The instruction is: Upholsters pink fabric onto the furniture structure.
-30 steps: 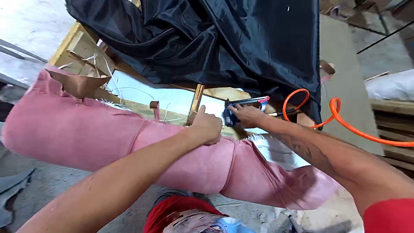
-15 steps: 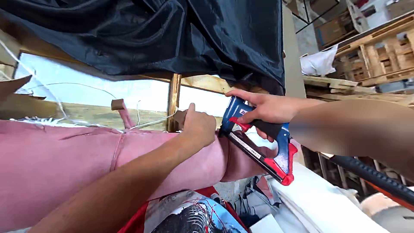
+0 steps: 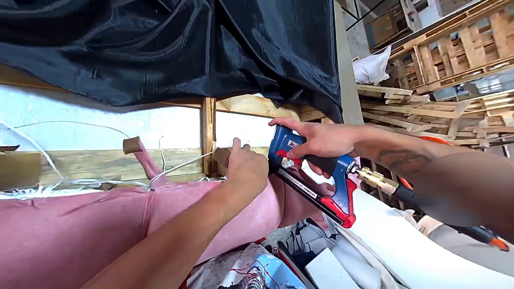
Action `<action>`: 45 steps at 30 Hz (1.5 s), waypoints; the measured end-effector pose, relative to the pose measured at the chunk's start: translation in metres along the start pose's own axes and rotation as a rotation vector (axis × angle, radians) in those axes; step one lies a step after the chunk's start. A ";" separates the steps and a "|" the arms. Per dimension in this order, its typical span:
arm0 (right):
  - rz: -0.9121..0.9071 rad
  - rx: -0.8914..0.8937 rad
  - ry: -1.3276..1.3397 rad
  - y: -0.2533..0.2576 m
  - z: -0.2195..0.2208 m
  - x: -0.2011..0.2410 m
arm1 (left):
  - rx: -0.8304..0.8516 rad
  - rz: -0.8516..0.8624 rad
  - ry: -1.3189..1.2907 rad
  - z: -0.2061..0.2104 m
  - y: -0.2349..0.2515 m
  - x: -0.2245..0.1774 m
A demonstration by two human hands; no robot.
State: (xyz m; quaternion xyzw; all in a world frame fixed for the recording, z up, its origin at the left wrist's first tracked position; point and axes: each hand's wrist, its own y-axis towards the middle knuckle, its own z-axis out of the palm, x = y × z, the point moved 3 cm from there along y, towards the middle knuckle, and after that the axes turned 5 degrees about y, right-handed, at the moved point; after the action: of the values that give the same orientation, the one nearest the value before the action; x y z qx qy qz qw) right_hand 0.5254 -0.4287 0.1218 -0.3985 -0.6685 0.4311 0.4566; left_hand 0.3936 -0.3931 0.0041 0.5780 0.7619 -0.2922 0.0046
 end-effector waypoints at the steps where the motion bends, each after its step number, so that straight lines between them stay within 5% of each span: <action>1: -0.011 0.021 0.018 0.001 0.000 0.001 | 0.007 0.000 -0.006 -0.001 -0.001 0.002; 6: -0.070 0.048 0.111 0.001 0.005 -0.004 | -0.028 0.013 0.035 0.001 -0.002 0.007; 10: -0.141 0.039 0.022 -0.006 0.006 -0.009 | -0.280 0.020 -0.045 0.001 -0.008 0.011; 13: -0.331 -0.171 -0.557 -0.018 0.004 0.002 | -0.634 -0.042 -0.191 -0.019 -0.053 0.039; 15: -0.376 -0.353 -0.902 -0.021 0.012 0.009 | -0.728 -0.125 -0.185 -0.016 -0.092 0.062; 19: -0.571 -0.612 -1.031 0.055 0.006 -0.025 | -0.405 -0.082 -0.317 0.023 -0.120 0.081; 23: -0.619 -0.713 -0.774 0.138 -0.001 -0.070 | -0.456 -0.070 -0.283 0.023 -0.121 0.070; 25: -0.637 -0.674 -0.592 0.142 0.005 -0.073 | -0.456 -0.064 -0.228 0.021 -0.117 0.063; 29: -1.222 -0.381 -0.425 0.093 0.035 -0.053 | -0.230 -0.055 -0.334 0.019 -0.103 0.055; 31: -1.352 -0.176 -0.365 0.081 0.054 -0.049 | -0.132 -0.082 -0.322 0.012 -0.098 0.045; 38: -1.444 -0.133 -0.314 0.103 0.076 -0.059 | 0.144 -0.250 0.112 -0.019 -0.087 0.022; 45: -1.351 -0.071 -0.257 0.109 0.078 -0.057 | 0.123 -0.016 -0.353 -0.008 -0.078 0.049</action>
State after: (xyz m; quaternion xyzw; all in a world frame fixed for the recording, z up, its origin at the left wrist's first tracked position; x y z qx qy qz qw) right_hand 0.4816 -0.4644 -0.0118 0.1451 -0.8327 0.0738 0.5292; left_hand 0.3108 -0.3588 0.0280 0.5108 0.7346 -0.4352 0.1005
